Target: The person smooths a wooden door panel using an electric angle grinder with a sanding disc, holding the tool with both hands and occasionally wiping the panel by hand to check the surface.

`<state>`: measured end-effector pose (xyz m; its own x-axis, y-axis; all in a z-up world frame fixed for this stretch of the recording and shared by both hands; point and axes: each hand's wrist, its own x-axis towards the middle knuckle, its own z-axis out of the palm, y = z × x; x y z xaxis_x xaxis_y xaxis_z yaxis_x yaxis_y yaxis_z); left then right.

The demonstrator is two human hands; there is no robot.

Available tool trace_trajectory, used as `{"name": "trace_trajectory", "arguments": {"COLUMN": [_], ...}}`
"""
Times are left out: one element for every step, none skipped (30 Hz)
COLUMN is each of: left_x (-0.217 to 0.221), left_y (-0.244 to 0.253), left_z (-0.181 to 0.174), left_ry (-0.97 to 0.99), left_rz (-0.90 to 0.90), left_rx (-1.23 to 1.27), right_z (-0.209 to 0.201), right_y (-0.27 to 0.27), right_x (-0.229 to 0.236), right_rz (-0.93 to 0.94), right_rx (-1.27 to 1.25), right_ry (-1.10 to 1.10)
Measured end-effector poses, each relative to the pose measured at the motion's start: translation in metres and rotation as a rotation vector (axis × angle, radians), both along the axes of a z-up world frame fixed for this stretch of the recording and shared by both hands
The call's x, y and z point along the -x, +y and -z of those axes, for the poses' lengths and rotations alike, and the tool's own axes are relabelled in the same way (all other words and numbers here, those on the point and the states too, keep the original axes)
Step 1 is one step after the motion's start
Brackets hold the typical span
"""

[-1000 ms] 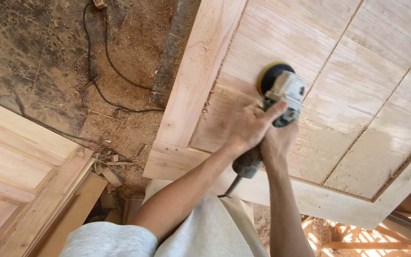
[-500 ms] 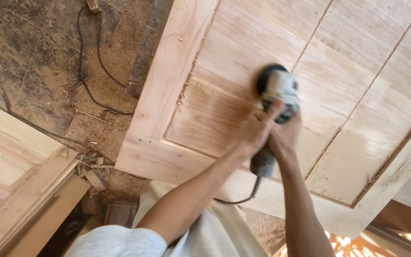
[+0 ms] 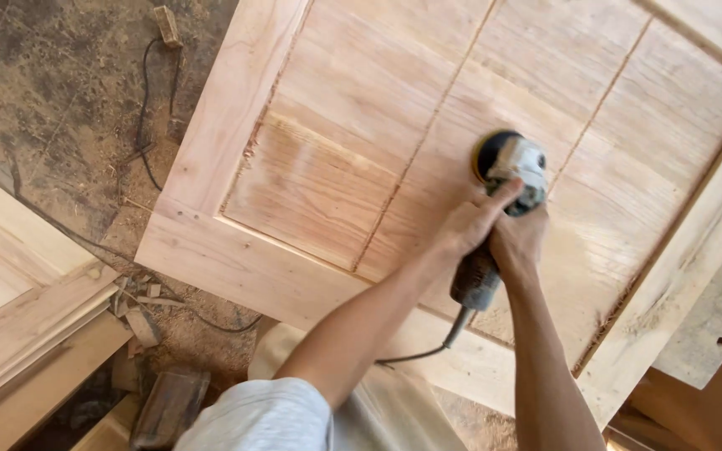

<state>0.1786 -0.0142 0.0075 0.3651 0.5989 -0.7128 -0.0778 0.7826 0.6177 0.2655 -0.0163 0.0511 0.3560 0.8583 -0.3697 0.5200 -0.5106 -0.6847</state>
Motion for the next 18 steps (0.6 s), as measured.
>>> {"name": "trace_trajectory", "arguments": {"left_x": [-0.017, -0.032, -0.047, -0.051, -0.055, -0.059, -0.051, -0.042, -0.033, -0.018, -0.003, 0.010, 0.022, 0.035, 0.050, 0.059, 0.069, 0.081], "left_y": [-0.001, -0.004, -0.005, -0.007, -0.007, -0.009, -0.007, -0.004, -0.001, -0.001, -0.001, 0.002, 0.005, 0.008, 0.010, 0.019, 0.028, 0.032], "left_z": [-0.003, -0.005, -0.007, -0.002, 0.003, 0.009, 0.001, -0.008, -0.015, -0.017, -0.019, -0.021, -0.019, -0.016, -0.014, -0.016, -0.018, -0.020], "left_ry": [0.002, -0.014, -0.030, -0.025, -0.008, 0.009, 0.013, 0.026, 0.038, 0.043, 0.084, 0.124, 0.126, 0.093, 0.060, 0.066, 0.077, 0.089], "left_rz": [0.000, 0.021, 0.042, 0.040, 0.051, 0.063, 0.061, 0.050, 0.039, 0.038, 0.000, -0.037, -0.036, -0.126, -0.215, -0.218, -0.271, -0.324], "left_rx": [-0.012, 0.004, 0.020, 0.013, 0.012, 0.015, 0.012, 0.031, 0.050, 0.051, 0.125, 0.198, 0.196, 0.146, 0.094, 0.093, -0.003, -0.092], "right_z": [0.006, 0.012, 0.019, 0.019, 0.021, 0.022, 0.023, 0.025, 0.026, 0.022, 0.018, 0.013, 0.012, 0.010, 0.009, 0.008, 0.007, 0.007], "right_y": [-0.005, -0.011, -0.016, -0.017, -0.017, -0.017, -0.015, -0.011, -0.008, -0.002, 0.005, 0.014, 0.018, 0.021, 0.025, 0.032, 0.039, 0.042], "right_x": [-0.020, -0.040, -0.058, -0.061, -0.063, -0.065, -0.059, -0.052, -0.045, -0.029, -0.012, 0.004, 0.019, 0.037, 0.055, 0.060, 0.067, 0.074], "right_rz": [0.000, 0.041, 0.081, 0.079, 0.082, 0.085, 0.083, 0.076, 0.069, 0.069, 0.021, -0.026, -0.026, -0.052, -0.078, -0.080, -0.101, -0.121], "right_rx": [-0.012, 0.035, 0.083, 0.076, 0.025, -0.023, -0.026, 0.005, 0.037, 0.038, 0.103, 0.166, 0.165, 0.170, 0.174, 0.174, 0.131, 0.096], "right_ry": [0.002, 0.017, 0.033, 0.038, 0.014, -0.010, -0.005, 0.008, 0.020, 0.025, 0.034, 0.040, 0.043, 0.034, 0.026, 0.032, 0.041, 0.051]}}
